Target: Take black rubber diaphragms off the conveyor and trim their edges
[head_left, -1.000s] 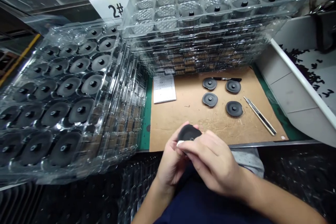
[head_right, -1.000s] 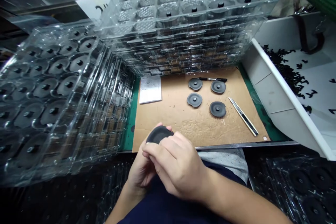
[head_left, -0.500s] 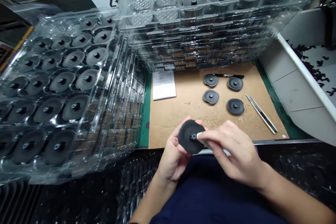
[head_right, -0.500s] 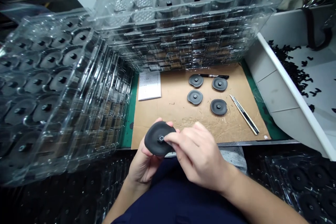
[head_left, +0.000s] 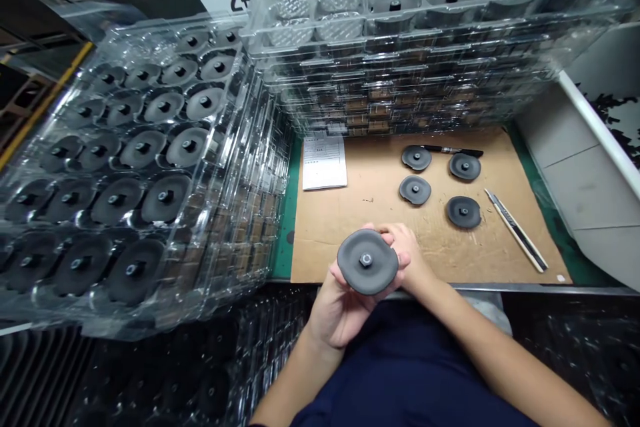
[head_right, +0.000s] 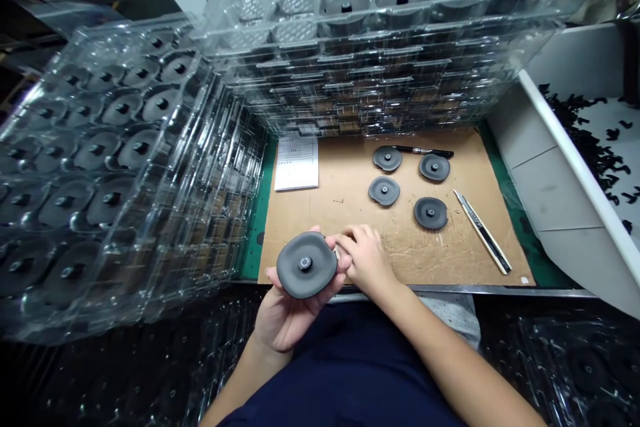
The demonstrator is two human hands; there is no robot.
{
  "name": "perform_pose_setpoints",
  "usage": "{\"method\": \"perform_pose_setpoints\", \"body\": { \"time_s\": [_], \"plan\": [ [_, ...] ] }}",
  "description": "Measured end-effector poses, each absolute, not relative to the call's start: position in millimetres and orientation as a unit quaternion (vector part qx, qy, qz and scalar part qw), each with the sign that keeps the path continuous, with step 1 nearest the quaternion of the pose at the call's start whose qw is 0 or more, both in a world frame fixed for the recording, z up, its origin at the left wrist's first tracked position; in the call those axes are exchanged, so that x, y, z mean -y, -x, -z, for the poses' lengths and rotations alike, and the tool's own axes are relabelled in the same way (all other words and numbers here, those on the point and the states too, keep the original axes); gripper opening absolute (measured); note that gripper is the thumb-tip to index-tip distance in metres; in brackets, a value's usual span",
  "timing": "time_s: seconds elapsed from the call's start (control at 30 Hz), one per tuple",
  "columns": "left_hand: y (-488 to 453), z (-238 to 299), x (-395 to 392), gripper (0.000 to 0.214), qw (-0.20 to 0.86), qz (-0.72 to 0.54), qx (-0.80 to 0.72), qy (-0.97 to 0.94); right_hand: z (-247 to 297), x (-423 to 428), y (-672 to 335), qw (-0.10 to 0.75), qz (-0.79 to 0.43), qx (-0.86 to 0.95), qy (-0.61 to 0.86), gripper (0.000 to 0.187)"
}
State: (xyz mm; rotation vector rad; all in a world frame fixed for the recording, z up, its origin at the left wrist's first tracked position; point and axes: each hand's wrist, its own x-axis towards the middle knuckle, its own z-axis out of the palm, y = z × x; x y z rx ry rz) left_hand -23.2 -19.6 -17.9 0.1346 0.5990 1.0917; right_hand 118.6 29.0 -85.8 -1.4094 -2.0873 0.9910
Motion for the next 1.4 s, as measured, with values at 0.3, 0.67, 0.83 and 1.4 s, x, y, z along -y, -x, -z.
{"method": "perform_pose_setpoints", "body": {
  "time_s": [0.3,0.67,0.83,1.4],
  "plan": [
    [22,19,12,0.082,0.654,-0.559,-0.395,-0.322,62,-21,-154,0.291,-0.366,0.709,0.527,0.023],
    [24,22,8,0.114,0.381,-0.445,-0.473,-0.658,31,-2,-170,0.352,-0.346,0.711,0.5,0.036],
    [21,18,9,0.11,0.385,-0.449,-0.467,-0.657,16,-7,-179,0.312,-0.302,0.799,0.415,0.043],
    [5,12,4,0.11,0.685,-0.324,-0.379,-0.531,-8,-27,-195,0.241,-0.8,0.437,0.334,0.029]
  ]
}}
